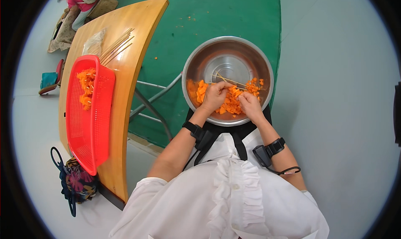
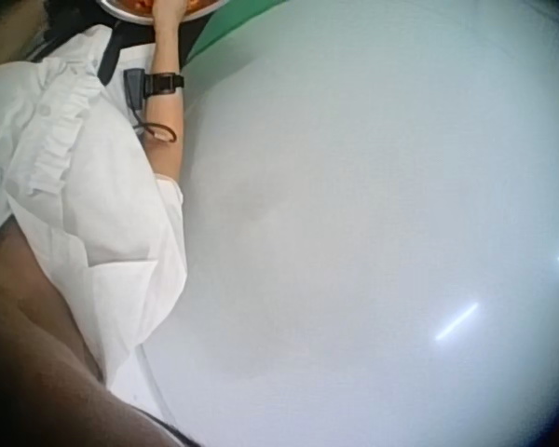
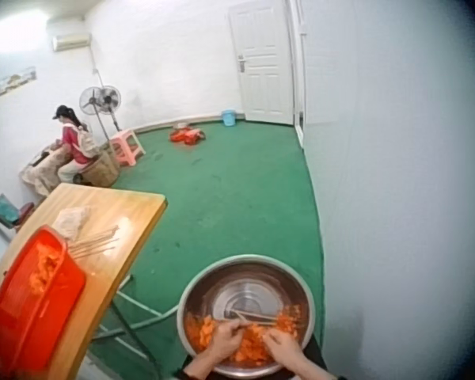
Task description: Skewering small orange pieces of food onto wooden sticks and placing them on a red tray.
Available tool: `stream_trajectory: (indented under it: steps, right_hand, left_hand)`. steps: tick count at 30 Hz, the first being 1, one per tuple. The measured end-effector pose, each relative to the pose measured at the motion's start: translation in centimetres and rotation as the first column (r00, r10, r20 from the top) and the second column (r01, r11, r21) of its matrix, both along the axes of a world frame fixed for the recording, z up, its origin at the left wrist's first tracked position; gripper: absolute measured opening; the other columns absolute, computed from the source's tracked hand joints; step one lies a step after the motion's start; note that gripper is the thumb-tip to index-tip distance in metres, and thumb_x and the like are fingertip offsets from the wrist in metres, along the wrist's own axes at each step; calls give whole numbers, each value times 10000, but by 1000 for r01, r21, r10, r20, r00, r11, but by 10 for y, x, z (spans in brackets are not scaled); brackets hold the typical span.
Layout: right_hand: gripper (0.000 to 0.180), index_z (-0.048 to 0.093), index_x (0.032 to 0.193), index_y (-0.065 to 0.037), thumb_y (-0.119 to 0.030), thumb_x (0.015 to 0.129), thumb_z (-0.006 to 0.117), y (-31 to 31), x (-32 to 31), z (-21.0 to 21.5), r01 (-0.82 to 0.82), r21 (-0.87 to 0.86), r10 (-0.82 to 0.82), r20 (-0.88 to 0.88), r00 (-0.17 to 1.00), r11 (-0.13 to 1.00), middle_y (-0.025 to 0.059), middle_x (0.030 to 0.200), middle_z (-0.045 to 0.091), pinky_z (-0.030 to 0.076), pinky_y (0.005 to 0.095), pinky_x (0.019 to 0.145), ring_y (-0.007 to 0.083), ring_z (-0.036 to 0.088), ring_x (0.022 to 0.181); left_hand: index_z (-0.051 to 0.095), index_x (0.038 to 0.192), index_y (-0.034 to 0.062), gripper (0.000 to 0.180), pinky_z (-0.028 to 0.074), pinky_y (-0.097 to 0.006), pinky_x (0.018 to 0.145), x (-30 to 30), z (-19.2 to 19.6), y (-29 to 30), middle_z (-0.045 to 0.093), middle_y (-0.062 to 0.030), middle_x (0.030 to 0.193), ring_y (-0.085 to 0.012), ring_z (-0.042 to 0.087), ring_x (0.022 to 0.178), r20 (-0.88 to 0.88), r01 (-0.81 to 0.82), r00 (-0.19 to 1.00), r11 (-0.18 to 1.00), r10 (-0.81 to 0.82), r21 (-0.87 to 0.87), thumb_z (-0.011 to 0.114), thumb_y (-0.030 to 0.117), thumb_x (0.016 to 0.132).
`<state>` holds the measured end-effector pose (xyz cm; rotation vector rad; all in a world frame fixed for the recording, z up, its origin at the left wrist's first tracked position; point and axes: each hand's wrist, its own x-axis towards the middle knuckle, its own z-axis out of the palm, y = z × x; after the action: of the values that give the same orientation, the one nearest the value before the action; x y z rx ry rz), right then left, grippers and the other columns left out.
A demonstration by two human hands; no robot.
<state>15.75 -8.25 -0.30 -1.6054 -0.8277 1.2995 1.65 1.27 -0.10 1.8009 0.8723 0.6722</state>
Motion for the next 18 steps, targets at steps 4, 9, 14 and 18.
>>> stream_trajectory:
  steps: [4, 9, 14, 18]
  right_hand:
    - [175, 494, 799, -30, -150, 904, 422, 2, 0, 14, 54, -7, -55, -154, 986, 999, 0, 570, 459, 379, 220, 459, 72, 448, 502]
    - [171, 482, 810, -31, -141, 917, 409, 2, 3, 12, 114, 35, -105, -195, 975, 993, -3, 579, 457, 383, 216, 459, 76, 444, 495]
    - [172, 484, 804, -30, -135, 917, 409, 2, 3, 13, 150, 30, -137, -261, 956, 988, -4, 585, 464, 388, 215, 465, 74, 449, 498]
    - [165, 493, 811, -27, -135, 914, 422, 1, 2, 9, 120, 54, -106, -209, 972, 991, -6, 587, 469, 390, 212, 468, 73, 454, 496]
  left_hand:
    - [631, 918, 15, 194, 489, -263, 683, -4, -4, 6, 643, -123, 875, -185, 626, 779, 9, -404, 915, 914, 404, 40, 519, -47, 772]
    - [652, 817, 31, 136, 448, -352, 656, -7, -11, 4, 566, -105, 785, -265, 553, 736, -197, -143, 949, 892, 247, 428, 607, 18, 689]
    - [632, 714, 46, 107, 404, -368, 688, -8, -6, -5, 517, -92, 816, -266, 492, 820, -452, 179, 888, 843, 84, 507, 646, 76, 612]
    - [617, 694, 58, 94, 377, -386, 724, -10, -14, -9, 498, -100, 895, -278, 463, 882, -576, 327, 812, 744, 94, 583, 629, 89, 606]
